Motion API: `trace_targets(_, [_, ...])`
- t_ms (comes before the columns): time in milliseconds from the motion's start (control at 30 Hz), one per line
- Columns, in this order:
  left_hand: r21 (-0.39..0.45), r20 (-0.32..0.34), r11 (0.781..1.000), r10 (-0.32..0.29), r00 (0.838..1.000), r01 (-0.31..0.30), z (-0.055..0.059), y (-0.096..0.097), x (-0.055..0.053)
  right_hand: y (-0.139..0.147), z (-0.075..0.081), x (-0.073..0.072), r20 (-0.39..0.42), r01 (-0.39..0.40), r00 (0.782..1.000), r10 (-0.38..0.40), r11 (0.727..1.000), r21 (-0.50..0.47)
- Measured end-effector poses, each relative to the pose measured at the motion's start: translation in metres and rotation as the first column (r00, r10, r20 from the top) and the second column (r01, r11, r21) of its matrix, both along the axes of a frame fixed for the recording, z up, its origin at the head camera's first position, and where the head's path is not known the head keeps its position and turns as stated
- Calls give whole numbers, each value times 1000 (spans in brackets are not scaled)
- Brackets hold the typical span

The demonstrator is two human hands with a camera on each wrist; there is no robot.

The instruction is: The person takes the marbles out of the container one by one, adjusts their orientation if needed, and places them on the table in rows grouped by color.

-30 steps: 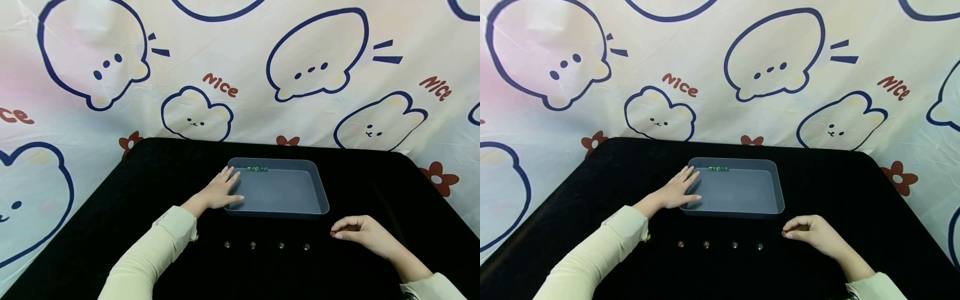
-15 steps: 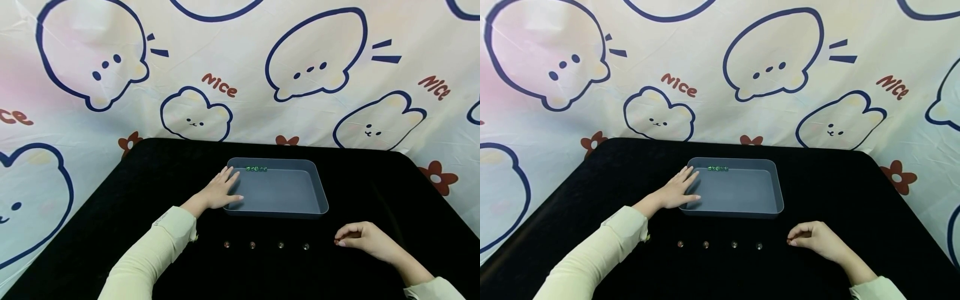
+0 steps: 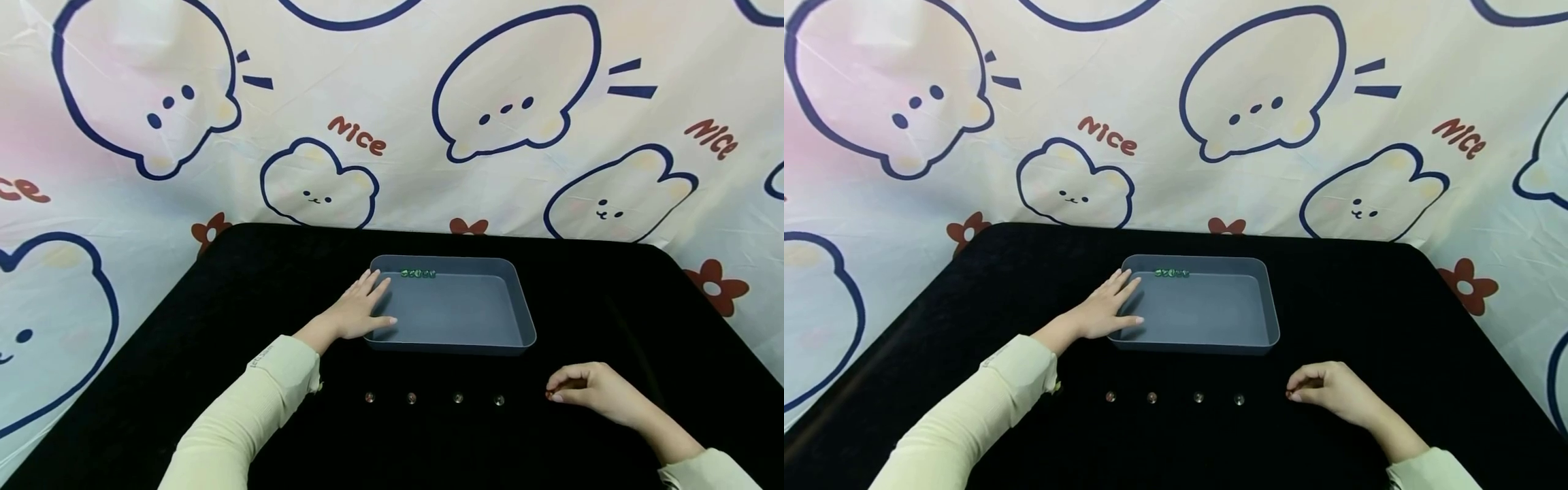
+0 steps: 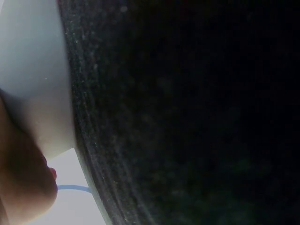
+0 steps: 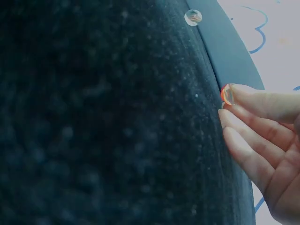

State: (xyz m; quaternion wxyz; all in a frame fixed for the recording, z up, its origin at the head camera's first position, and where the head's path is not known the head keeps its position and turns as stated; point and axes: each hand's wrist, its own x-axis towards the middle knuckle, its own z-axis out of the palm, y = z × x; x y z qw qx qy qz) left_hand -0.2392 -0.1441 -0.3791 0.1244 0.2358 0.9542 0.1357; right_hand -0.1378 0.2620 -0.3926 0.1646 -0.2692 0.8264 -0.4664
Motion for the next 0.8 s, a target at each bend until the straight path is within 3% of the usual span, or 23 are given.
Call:
trace_targets(200, [-9,11,1000,3,1000,-3,0,0,0,-1,-1,-1,-31,-11,999,11,1000,6])
trace_targets(400, [-4,11,1000,4,1000,-4,1,0,-2,-6,-2,-3,-145,17,989,-8,998,62])
trace_targets(500, [-4,8,1000,7,1000,-7,-1,-1,-3,-6,-2,-3,-159,20,987,-8,997,70])
trace_targets(667, [0,14,1000,9,1000,-9,-2,0,-3,-2,-2,-4,-23,-1,1000,1,1000,8])
trace_targets(800, [-1,17,1000,4,1000,-4,-1,0,-3,2,-1,-4,91,-18,996,24,997,-73])
